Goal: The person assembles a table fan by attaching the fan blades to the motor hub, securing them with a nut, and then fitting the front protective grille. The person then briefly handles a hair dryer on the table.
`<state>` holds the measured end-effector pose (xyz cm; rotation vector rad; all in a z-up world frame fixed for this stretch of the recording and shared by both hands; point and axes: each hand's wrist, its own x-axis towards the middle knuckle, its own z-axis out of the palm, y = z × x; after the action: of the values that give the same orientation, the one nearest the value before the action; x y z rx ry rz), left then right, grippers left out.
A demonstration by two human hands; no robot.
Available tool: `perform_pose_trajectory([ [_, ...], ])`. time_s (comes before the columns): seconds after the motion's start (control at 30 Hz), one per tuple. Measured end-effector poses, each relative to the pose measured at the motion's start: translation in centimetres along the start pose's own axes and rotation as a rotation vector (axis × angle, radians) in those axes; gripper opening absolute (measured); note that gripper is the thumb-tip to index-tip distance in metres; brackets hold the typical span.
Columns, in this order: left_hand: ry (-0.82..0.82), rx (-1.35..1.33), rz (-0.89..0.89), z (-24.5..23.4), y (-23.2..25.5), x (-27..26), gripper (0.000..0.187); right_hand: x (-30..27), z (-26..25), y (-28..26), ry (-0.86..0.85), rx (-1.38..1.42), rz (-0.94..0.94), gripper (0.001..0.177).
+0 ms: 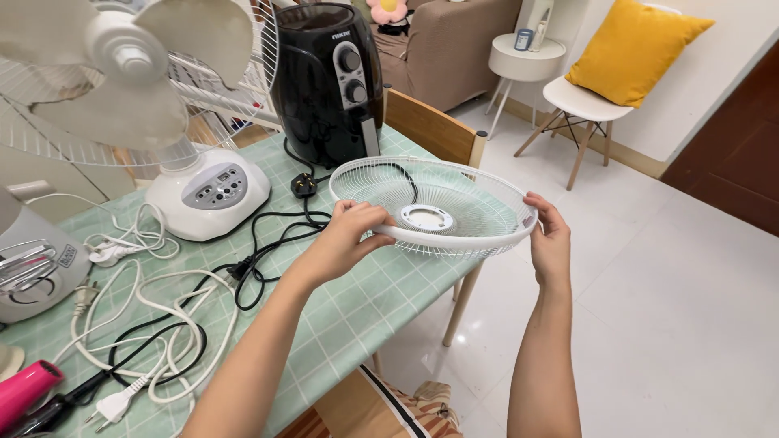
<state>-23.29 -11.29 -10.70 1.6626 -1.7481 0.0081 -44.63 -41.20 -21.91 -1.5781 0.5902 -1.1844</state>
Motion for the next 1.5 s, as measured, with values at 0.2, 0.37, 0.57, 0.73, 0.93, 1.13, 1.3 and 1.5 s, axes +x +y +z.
perform_pose_trajectory([
  [0.2, 0.006, -0.063, -0.107, -2.2, 0.2, 0.5, 0.012, 0.8, 0.2, 0.6, -0.045, 0.192, 0.048, 0.040],
  [0.37, 0.024, -0.325, -0.244, -4.4, 0.2, 0.1, 0.014, 1.4, 0.8, 1.6, -0.156, 0.451, -0.009, 0.049],
  [0.57, 0.017, -0.568, -0.307, -6.5, 0.1, -0.5, 0.015, 3.5, 2.2, 2.0, -0.288, 0.571, -0.189, 0.051],
  [0.73, 0.071, -0.653, -0.253, -9.0, 0.1, -1.7, 0.015, 5.3, 4.1, 1.3, -0.444, 0.755, -0.303, 0.043],
  [0.93, 0.144, -0.664, -0.266, -12.6, 0.5, -4.2, 0.017, 5.9, 7.6, -1.8, -0.513, 0.769, -0.349, 0.055],
  [1.13, 0.246, -0.635, -0.287, -16.8, 1.0, -6.4, 0.021, 6.0, 11.2, -6.1, -0.631, 0.759, -0.354, 0.056],
  [1.3, 0.327, -0.594, -0.292, -20.5, 2.0, -8.7, 0.021, 6.5, 15.2, -8.5, -0.660, 0.762, -0.351, 0.059],
  [1.5, 0.450, -0.514, -0.353, -24.3, 2.8, -11.5, 0.027, 6.7, 21.3, -11.8, -0.720, 0.808, -0.360, 0.059],
])
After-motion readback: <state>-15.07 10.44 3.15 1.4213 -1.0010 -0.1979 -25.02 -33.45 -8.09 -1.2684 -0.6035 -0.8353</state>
